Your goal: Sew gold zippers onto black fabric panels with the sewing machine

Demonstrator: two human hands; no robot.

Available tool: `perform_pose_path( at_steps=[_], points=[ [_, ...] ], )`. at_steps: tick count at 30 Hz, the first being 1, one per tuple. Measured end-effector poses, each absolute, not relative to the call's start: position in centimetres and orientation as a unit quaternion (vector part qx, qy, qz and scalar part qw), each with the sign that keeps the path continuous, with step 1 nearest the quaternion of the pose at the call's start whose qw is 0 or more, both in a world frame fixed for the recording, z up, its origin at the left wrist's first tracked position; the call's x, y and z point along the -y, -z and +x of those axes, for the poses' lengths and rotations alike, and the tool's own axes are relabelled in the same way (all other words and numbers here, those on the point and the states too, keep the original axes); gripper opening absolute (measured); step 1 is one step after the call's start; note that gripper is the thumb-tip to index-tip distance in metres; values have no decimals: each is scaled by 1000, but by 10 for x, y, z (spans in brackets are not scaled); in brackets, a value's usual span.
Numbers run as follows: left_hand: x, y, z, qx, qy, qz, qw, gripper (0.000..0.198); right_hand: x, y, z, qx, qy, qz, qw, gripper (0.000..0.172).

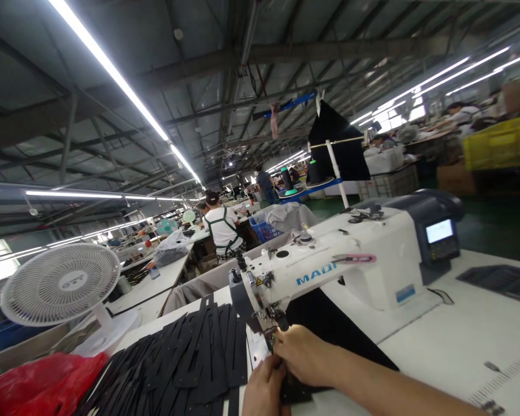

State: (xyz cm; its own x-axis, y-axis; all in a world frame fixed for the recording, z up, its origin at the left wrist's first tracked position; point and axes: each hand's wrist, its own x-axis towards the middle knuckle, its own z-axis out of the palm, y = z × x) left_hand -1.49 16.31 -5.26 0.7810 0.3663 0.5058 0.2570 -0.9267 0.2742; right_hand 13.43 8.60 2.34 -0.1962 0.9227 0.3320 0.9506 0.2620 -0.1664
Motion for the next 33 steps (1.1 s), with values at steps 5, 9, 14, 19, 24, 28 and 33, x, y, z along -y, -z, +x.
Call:
perform_pose_path(
  at_steps=[5,9,14,19,24,28,33],
  points=[
    [-171,56,-15,-141,-296,942,77,37,-99,-8,132,700,28,-667,252,24],
    [-182,75,-8,-140,-312,937,76,32,-108,5,131,602,9,-733,315,18],
    [-178,81,-3,-108,-355,926,64,46,-117,11,137,579,-31,-743,333,10],
    [-147,31,-15,-143,-279,945,98,53,-117,11,142,583,-71,-739,328,12],
    [-138,4,-17,-157,-200,964,84,53,-124,14,144,544,-74,-777,308,12],
    [-136,0,-16,-164,-162,970,73,55,-144,11,148,481,-61,-823,298,22],
    [-133,1,-20,-181,-166,966,74,59,-123,0,142,512,-28,-796,322,20]
  ],
)
